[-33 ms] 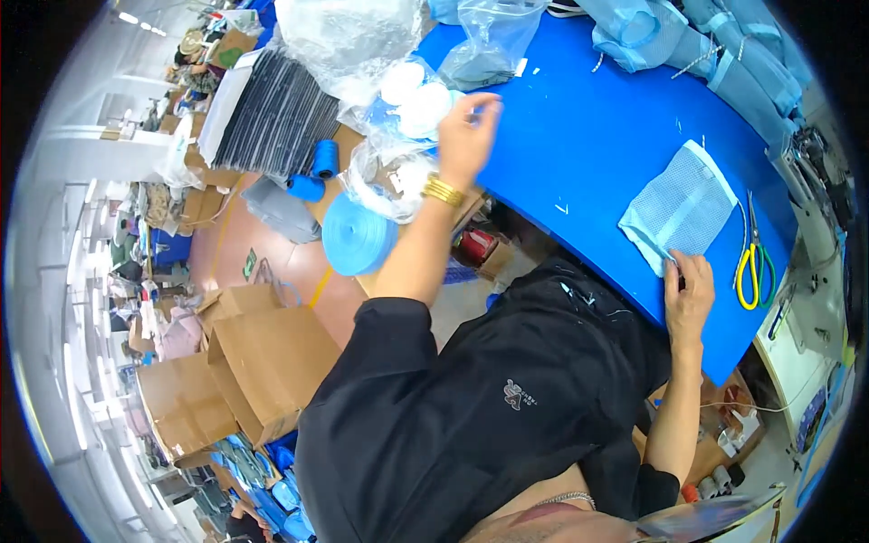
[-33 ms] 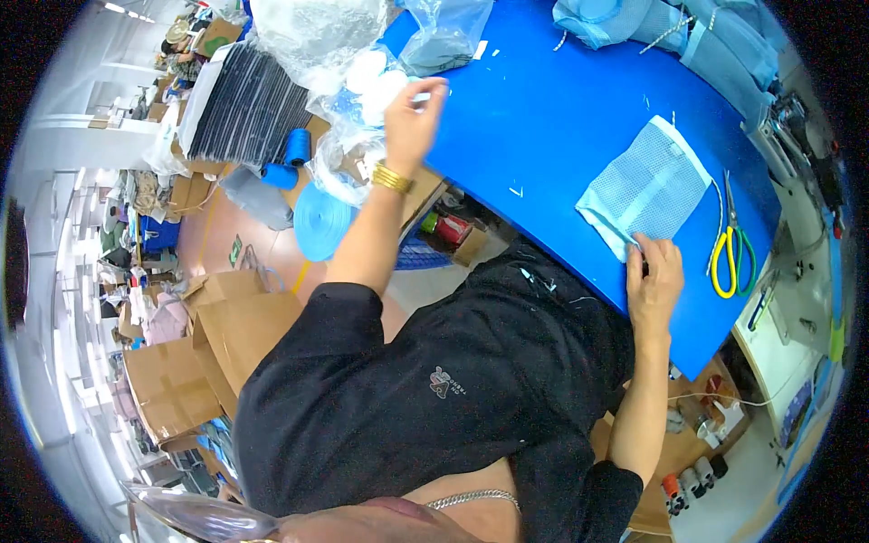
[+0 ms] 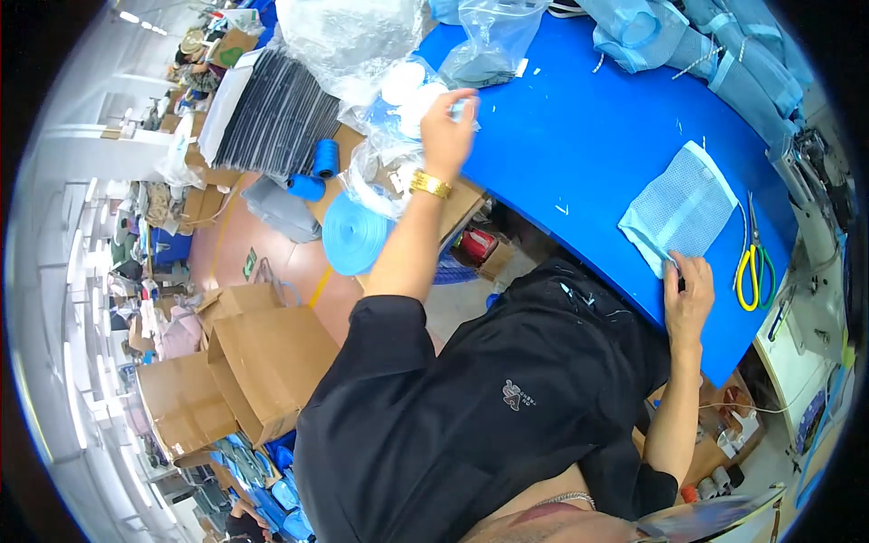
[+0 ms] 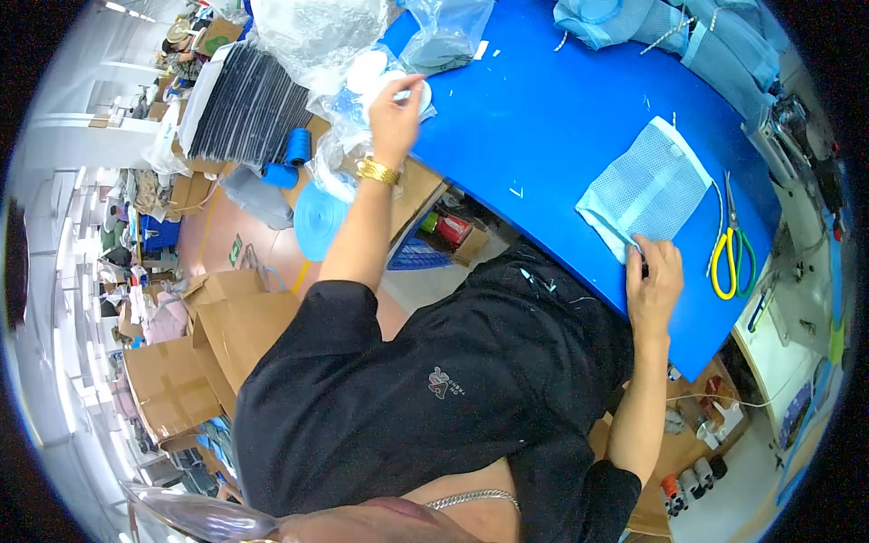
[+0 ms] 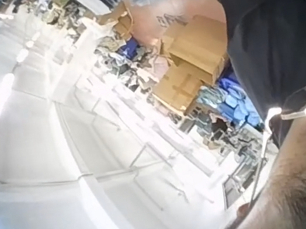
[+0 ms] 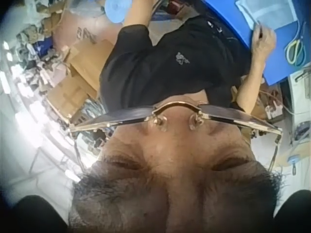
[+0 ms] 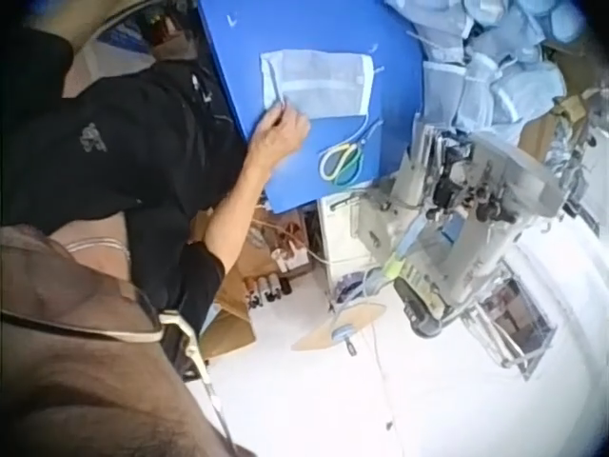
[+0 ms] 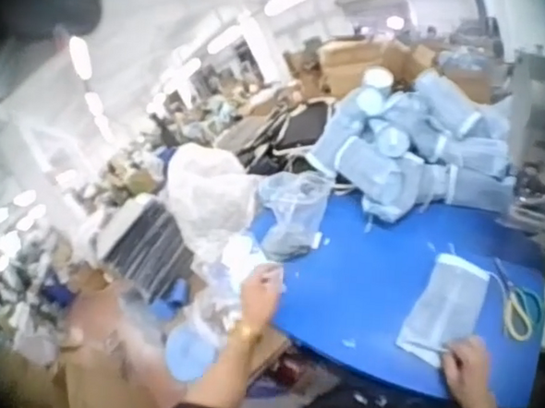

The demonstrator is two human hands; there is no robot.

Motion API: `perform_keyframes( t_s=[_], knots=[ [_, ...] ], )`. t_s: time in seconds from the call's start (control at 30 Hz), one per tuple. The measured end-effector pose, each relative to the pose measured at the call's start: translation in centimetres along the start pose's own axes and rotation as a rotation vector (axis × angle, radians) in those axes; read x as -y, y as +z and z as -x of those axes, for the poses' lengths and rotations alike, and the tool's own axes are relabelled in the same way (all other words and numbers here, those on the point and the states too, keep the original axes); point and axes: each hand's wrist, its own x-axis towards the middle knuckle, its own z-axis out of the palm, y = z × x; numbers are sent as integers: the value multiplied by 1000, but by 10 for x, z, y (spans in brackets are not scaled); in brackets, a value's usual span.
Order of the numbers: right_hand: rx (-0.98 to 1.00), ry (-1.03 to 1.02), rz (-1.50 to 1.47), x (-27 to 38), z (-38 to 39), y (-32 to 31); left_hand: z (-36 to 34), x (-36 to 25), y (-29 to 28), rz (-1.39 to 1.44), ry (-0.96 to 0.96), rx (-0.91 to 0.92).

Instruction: Sewing and trimming blue mesh components using an industrial sewing machine.

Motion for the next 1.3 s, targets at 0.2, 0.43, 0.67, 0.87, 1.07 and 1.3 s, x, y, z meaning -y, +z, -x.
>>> perform_keyframes(
  t_s=[0.2,0.43,0.67,0.87,1.07,1.3],
  knots=[
    [-39,6,-30,-3,-1,3,-24,81,-47,-616,80,74],
    [-33,30,-48,2,-2,0,-2,99,-30,-748,344,46],
    [-43,44,-62,1,0,0,-2,92,-25,-667,304,-42],
    [-30,67,-52,0,1,0,-8,90,-30,-664,249,29],
    [-30,74,-76,0,1,0,-5,83,-31,-594,159,9],
    [-28,84,-72,0,1,0,-6,86,-29,-625,331,-81]
  ],
)
